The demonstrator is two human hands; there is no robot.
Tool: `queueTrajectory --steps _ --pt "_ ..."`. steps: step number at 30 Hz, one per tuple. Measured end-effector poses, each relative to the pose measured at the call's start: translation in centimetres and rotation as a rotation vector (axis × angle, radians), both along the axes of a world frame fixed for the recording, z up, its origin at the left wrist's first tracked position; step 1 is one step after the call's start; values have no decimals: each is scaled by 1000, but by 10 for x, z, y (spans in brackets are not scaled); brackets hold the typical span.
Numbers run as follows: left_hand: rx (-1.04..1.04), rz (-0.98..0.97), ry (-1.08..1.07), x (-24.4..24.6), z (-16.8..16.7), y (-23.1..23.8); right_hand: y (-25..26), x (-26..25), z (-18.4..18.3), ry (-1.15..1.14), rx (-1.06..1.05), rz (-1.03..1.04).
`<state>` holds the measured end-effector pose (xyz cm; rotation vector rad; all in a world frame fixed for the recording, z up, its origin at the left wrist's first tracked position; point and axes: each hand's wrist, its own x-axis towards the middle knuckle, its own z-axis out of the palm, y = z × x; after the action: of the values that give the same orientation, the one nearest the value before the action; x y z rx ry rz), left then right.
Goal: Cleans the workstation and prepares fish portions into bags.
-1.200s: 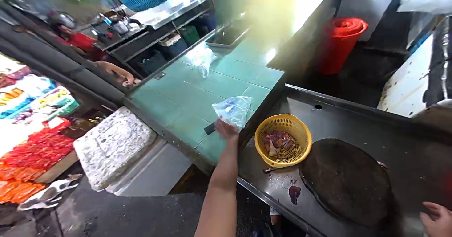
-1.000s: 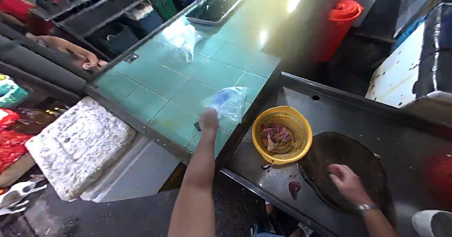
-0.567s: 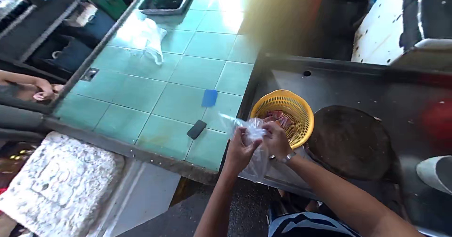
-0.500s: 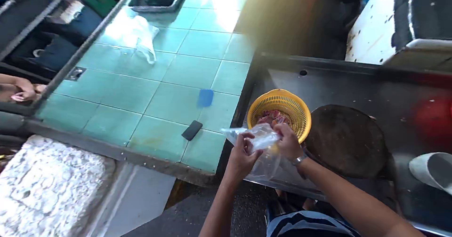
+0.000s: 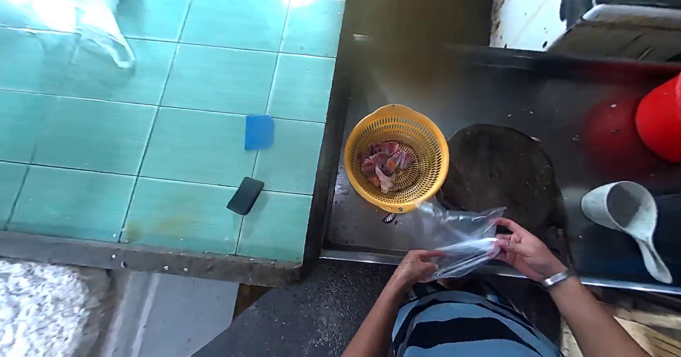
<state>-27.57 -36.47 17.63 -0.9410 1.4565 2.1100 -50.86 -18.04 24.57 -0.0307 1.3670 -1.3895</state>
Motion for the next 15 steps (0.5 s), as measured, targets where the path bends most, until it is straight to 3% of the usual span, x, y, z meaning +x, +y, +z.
queueTrajectory --steps 4,7,11,15 --pt "192 -116 -109 8 5 -11 -55 14 -15 -140 -106 -291" --pt "302 124 -165 24 9 -27 -123 20 -37 -209 167 -420" --pt "154 649 -103 33 -8 -72 -191 26 -70 -53 432 -179" --pt "-27 1038 89 0 0 -130 -222 22 -85 -92 488 64"
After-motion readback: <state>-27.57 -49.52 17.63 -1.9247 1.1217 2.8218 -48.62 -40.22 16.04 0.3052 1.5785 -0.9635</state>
